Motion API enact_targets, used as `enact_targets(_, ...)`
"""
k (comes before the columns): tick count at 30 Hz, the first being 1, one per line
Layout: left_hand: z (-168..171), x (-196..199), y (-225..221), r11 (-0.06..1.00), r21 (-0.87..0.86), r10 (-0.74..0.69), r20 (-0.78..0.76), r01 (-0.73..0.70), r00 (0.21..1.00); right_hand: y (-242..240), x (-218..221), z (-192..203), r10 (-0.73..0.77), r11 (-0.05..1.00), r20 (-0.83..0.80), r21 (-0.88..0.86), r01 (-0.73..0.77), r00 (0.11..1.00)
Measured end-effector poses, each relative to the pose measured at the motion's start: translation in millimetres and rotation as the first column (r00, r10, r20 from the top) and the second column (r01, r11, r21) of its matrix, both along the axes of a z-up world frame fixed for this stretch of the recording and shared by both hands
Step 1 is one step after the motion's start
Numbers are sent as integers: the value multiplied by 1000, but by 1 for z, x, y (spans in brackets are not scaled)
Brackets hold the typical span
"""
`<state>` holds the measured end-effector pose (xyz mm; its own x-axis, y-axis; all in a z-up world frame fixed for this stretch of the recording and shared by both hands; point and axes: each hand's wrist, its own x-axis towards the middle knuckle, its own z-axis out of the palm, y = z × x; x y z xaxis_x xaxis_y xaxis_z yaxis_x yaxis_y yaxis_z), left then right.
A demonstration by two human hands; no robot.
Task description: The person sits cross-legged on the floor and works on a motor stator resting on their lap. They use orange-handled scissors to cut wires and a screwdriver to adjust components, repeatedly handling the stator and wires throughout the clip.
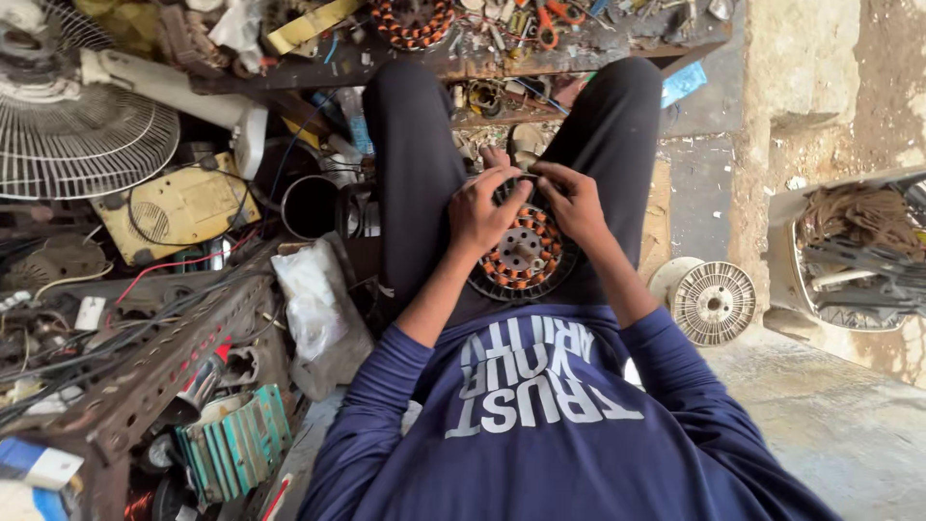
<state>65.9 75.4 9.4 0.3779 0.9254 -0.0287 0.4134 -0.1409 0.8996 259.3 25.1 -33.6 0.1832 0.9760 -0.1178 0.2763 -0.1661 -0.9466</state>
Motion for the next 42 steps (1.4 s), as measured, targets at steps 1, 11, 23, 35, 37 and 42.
enact_targets(1, 0, -1, 2, 1000, 8, -9, 12, 9, 1000, 0, -1, 0, -39, 999, -68, 29, 41, 997)
enact_targets(11, 27, -36, 0, 990, 49, 103, 392, -133, 914, -40, -13, 42, -212, 896, -400, 286, 341, 892)
enact_targets(23, 19, -83, -100, 840, 387, -293, -267, 380, 918, -115, -56, 74, 22, 942, 339, 308, -133, 941)
enact_targets(35, -13, -59, -112, 856, 440, -207, -192, 273, 959, -111, -31, 82, -59, 982, 146, 186, 31, 988)
enact_targets(37, -8, -59, -109, 849, 450, -202, -209, 277, 957, -100, -34, 86, 29, 977, 269, 195, -84, 963)
enact_targets(42, 13, -60, -105, 846, 471, -199, -160, 252, 967, -80, -40, 86, 106, 961, 365, 201, -190, 925)
